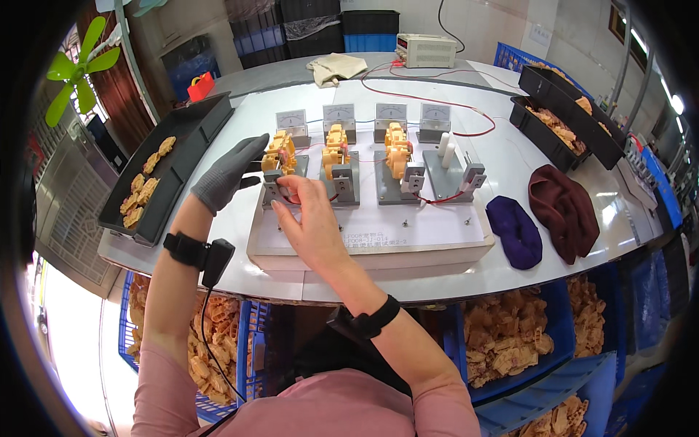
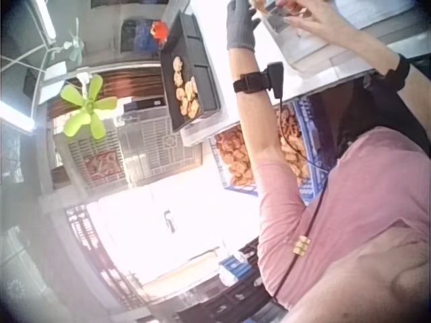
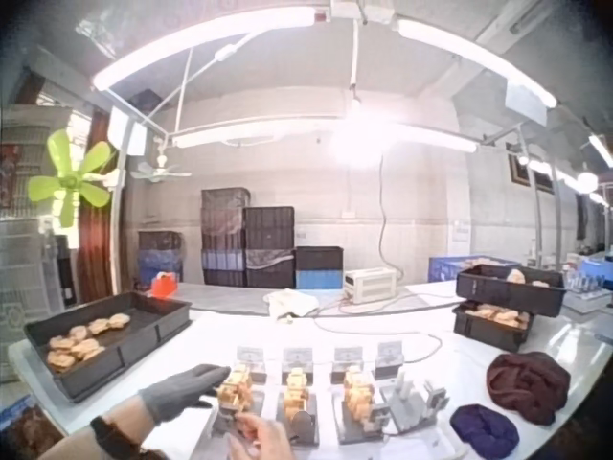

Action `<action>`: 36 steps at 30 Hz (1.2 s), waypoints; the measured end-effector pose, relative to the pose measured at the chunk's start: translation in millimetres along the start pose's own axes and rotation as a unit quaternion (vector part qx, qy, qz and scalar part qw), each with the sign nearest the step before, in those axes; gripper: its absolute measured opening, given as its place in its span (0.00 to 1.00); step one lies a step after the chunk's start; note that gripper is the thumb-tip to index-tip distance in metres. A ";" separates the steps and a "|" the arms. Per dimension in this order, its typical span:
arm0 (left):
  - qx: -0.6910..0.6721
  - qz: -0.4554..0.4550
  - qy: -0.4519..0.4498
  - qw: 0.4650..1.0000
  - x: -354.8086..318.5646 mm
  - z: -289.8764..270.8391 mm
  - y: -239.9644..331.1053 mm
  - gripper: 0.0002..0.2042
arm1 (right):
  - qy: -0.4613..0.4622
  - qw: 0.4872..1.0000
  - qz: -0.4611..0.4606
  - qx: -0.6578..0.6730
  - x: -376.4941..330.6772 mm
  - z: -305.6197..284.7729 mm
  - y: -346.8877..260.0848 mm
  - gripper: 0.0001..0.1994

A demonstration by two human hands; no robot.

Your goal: Testing and sorting plastic toy components using a specialized electrical jig.

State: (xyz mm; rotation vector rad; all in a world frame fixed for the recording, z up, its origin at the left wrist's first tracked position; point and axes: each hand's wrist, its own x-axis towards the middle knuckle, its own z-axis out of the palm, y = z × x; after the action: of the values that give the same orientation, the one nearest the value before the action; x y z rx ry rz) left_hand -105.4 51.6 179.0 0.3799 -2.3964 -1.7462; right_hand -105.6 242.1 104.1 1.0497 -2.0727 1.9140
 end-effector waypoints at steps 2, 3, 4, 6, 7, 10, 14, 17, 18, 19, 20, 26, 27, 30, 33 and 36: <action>-0.036 -0.048 -0.032 0.998 11.2 2.9 4.7 0.31 | -0.006 1.000 -0.028 0.005 -3.1 -1.5 1.4 0.21; -0.042 -0.067 -0.029 0.996 15.9 4.0 6.8 0.31 | -0.016 1.000 -0.025 0.010 -4.6 -1.5 1.8 0.21; -0.047 -0.085 -0.024 0.995 19.3 5.5 8.3 0.32 | -0.014 0.999 -0.033 0.010 -5.7 -1.2 2.1 0.21; -0.047 -0.079 -0.042 0.995 20.8 6.2 10.0 0.33 | -0.007 0.999 -0.047 0.012 -6.4 -0.1 2.5 0.22; -0.036 -0.084 -0.034 0.995 20.7 7.3 10.7 0.33 | -0.006 0.999 -0.047 0.014 -6.3 0.2 2.6 0.22; -0.016 -0.081 -0.027 0.996 15.9 9.6 12.6 0.33 | -0.034 0.999 -0.022 0.027 -6.4 -0.6 2.9 0.25; 0.006 -0.090 -0.036 0.995 14.6 12.3 20.2 0.34 | -0.065 0.997 -0.013 0.045 -4.6 -2.0 3.3 0.30; 0.032 -0.100 -0.032 0.994 17.3 17.2 23.9 0.33 | -0.072 0.996 -0.022 0.056 -3.2 -2.1 3.9 0.32; 0.032 -0.096 -0.031 0.994 18.2 18.4 24.4 0.33 | -0.071 0.996 -0.035 0.051 -2.8 -2.0 4.1 0.32; 0.039 -0.096 -0.022 0.994 18.8 19.5 24.4 0.34 | -0.069 0.996 -0.036 0.052 -2.9 -1.9 4.2 0.32; 0.043 -0.093 -0.017 0.995 19.4 20.5 24.0 0.34 | -0.070 0.995 -0.035 0.055 -3.3 -1.8 4.3 0.33; 0.021 -0.082 -0.031 0.996 22.0 15.1 17.6 0.38 | -0.026 0.998 -0.049 0.044 -7.6 2.1 5.8 0.28; 0.021 -0.082 -0.026 0.996 21.3 11.6 15.6 0.38 | 0.008 0.998 -0.056 0.039 -7.7 3.0 6.9 0.24; 0.062 -0.083 0.006 0.995 16.2 0.3 6.4 0.39 | 0.039 0.999 0.018 0.012 -7.5 5.5 11.6 0.13; 0.079 -0.067 0.027 0.994 7.0 -11.9 -5.5 0.36 | 0.009 0.988 -0.084 -0.127 -10.0 10.6 15.3 0.07; 0.062 -0.073 0.039 0.995 -1.7 -21.9 -15.8 0.32 | 0.000 0.974 -0.117 -0.193 -13.1 15.2 18.4 0.04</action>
State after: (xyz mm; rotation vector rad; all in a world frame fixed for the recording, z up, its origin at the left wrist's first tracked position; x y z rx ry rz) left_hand -96.1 27.6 170.8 0.6428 -2.4847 -1.6085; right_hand -100.8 232.5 79.1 1.1344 -2.0927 1.3318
